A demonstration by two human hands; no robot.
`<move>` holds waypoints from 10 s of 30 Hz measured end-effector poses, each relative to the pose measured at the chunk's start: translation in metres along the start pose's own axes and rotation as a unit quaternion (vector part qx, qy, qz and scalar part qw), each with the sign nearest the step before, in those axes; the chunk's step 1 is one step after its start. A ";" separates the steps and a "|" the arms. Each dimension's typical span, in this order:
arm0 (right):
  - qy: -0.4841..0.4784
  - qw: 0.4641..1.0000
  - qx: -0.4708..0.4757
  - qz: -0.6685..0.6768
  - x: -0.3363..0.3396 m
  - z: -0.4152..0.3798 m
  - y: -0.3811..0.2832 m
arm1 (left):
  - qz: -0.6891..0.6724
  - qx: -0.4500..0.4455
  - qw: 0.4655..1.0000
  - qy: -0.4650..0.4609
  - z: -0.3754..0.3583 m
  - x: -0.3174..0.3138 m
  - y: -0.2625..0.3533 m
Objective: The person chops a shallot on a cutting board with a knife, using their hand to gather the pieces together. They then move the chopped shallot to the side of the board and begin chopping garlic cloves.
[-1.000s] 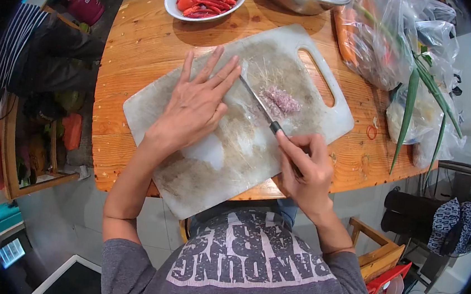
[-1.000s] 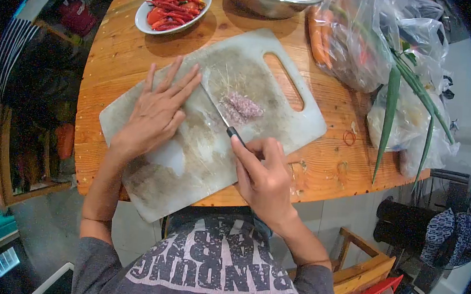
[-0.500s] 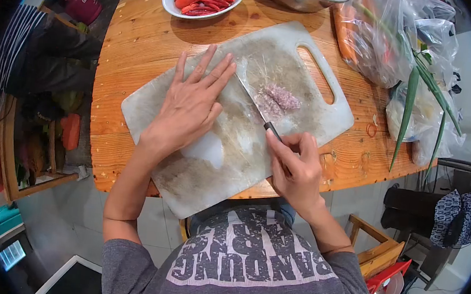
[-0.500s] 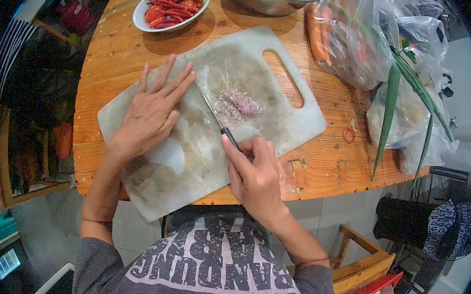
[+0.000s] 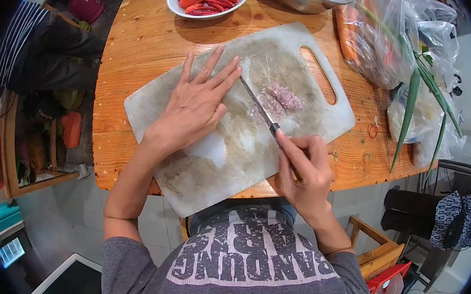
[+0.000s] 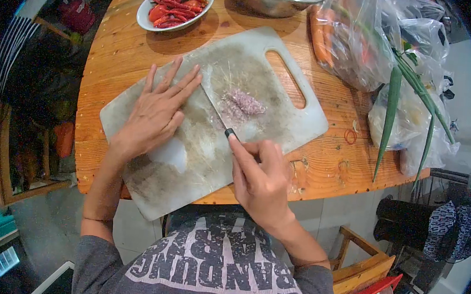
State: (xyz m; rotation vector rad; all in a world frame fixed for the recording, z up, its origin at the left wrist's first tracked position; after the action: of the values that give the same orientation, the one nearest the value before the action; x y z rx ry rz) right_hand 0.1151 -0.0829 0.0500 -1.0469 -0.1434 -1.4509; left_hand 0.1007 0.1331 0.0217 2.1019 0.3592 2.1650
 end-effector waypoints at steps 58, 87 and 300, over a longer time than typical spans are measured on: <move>-0.031 0.999 -0.033 0.022 -0.021 -0.004 -0.001 | 0.007 0.015 1.000 -0.004 0.001 0.000 -0.008; -0.090 0.993 0.052 -0.056 -0.006 0.011 0.010 | 0.052 0.037 0.997 -0.050 -0.022 0.018 -0.008; -0.021 0.996 -0.008 -0.090 0.048 0.001 0.080 | -0.063 0.035 0.997 0.017 0.009 -0.005 0.020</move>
State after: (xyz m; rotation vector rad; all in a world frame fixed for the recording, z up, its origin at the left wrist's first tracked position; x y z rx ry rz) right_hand 0.1921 -0.1342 0.0429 -1.1004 -0.2617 -1.5940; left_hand 0.1113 0.1134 0.0215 2.0213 0.5622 2.1479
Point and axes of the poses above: each hand's wrist, its own z-axis towards the middle knuckle, its own x-axis out of the back of the hand, y = z × x, the point moved 6 cm from there along z, towards the middle knuckle, and after that the axes turned 14 degrees about x, right-handed, at the moved point
